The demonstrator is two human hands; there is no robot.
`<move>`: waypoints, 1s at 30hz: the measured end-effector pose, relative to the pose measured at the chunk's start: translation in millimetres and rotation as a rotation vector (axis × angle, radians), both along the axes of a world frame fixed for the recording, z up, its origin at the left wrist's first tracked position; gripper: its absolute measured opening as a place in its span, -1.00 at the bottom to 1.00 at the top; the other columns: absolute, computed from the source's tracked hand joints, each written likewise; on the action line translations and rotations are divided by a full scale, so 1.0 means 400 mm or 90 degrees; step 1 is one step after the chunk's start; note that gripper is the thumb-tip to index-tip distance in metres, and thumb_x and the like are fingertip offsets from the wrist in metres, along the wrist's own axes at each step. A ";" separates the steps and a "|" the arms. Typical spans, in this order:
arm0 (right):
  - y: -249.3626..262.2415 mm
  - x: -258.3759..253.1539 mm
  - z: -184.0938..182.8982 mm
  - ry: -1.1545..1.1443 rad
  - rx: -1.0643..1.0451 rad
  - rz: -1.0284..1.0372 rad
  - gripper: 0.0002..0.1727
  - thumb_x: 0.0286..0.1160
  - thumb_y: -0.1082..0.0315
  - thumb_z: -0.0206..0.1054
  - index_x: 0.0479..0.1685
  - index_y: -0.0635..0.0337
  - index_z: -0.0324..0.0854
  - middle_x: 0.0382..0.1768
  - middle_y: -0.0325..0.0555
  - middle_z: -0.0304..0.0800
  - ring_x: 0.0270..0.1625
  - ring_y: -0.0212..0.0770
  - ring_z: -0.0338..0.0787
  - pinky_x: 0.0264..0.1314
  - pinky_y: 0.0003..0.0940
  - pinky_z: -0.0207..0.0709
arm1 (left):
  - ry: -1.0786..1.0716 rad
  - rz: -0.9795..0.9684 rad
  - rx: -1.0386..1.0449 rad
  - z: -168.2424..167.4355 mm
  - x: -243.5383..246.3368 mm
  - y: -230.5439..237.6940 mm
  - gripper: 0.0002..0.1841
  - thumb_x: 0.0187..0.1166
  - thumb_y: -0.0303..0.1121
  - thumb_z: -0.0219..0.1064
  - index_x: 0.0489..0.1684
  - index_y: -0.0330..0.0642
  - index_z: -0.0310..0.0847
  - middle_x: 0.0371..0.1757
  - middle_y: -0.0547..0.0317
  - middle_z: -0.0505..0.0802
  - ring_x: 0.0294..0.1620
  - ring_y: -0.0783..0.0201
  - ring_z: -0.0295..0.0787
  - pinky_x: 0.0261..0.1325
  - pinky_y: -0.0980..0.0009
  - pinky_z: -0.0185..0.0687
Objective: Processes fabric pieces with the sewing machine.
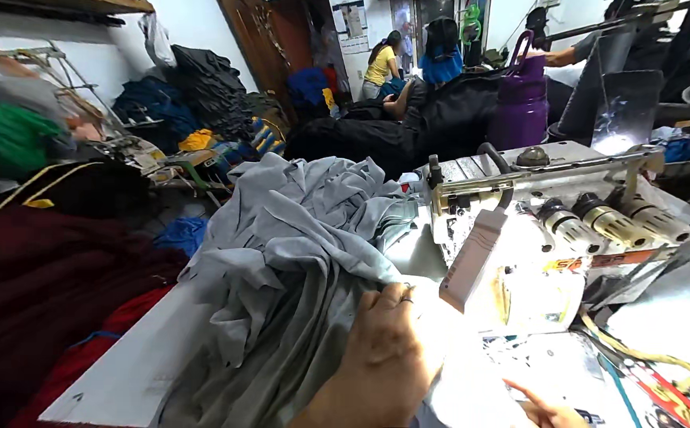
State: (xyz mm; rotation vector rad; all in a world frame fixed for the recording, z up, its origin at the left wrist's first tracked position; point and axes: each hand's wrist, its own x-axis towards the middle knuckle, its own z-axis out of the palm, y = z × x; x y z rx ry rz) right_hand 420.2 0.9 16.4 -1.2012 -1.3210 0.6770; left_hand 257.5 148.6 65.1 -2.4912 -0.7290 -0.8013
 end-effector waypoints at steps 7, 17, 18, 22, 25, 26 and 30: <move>0.027 0.012 0.043 0.005 -0.045 -0.087 -0.73 0.56 0.55 0.22 0.08 0.62 0.66 -0.24 -0.16 0.85 -0.20 -0.72 0.72 0.00 -0.75 0.60 | -0.063 0.083 -0.072 0.008 0.042 0.003 -0.64 0.18 -0.19 0.46 -0.17 -0.26 0.85 -0.17 -0.01 0.90 -0.10 0.00 0.86 -0.14 -0.01 0.61; 0.010 0.035 0.029 -0.142 -0.041 -0.088 -0.70 0.55 0.56 0.23 0.15 0.47 0.77 -0.03 0.16 0.91 0.02 -0.38 0.87 0.22 -0.53 0.63 | -0.098 0.055 -0.126 0.009 0.050 0.011 -0.59 0.26 -0.20 0.46 -0.03 -0.33 0.80 -0.07 -0.10 0.90 -0.04 -0.08 0.87 -0.08 -0.04 0.67; 0.000 0.042 0.027 -0.170 -0.042 -0.068 -0.70 0.55 0.57 0.22 0.14 0.46 0.77 -0.02 0.17 0.91 0.05 -0.29 0.89 0.25 -0.45 0.65 | -0.111 0.041 -0.128 0.004 0.047 0.015 -0.58 0.26 -0.21 0.45 0.01 -0.32 0.80 -0.03 -0.08 0.90 -0.02 -0.06 0.87 -0.05 -0.05 0.68; -0.045 0.090 0.030 -0.316 -0.034 -0.079 -0.74 0.55 0.57 0.26 0.05 0.41 0.83 -0.11 0.23 0.92 -0.05 0.02 0.93 0.13 -0.19 0.73 | -0.169 0.025 -0.206 0.005 0.053 0.000 -0.64 0.32 -0.42 0.43 0.04 -0.47 0.77 0.02 -0.32 0.87 0.09 -0.30 0.82 0.18 -0.22 0.58; -0.087 0.174 0.072 -0.408 -0.037 -0.201 -0.76 0.54 0.55 0.25 -0.03 0.41 0.84 -0.06 0.20 0.92 -0.01 0.00 0.93 0.12 -0.17 0.76 | -0.213 0.019 -0.209 -0.010 0.055 0.002 -0.59 0.34 -0.36 0.41 0.05 -0.55 0.75 0.02 -0.44 0.85 0.10 -0.39 0.80 0.22 -0.26 0.53; -0.096 0.215 0.085 -0.429 -0.032 -0.245 -0.75 0.57 0.53 0.23 -0.01 0.39 0.83 -0.03 0.17 0.91 0.03 -0.07 0.92 0.14 -0.23 0.75 | -0.211 0.014 -0.165 -0.033 0.047 0.021 -0.53 0.34 -0.24 0.30 0.09 -0.45 0.77 0.00 -0.28 0.88 0.07 -0.24 0.83 0.18 -0.18 0.53; -0.104 0.387 0.089 -0.563 0.009 -0.412 -0.65 0.63 0.21 0.19 -0.13 0.21 0.86 -0.20 -0.06 0.89 -0.25 -0.37 0.82 -0.18 -0.51 0.69 | -0.200 -0.012 -0.116 -0.053 0.035 0.044 -0.47 0.43 -0.13 0.15 0.14 -0.39 0.77 0.03 -0.18 0.90 0.06 -0.16 0.84 0.14 -0.16 0.52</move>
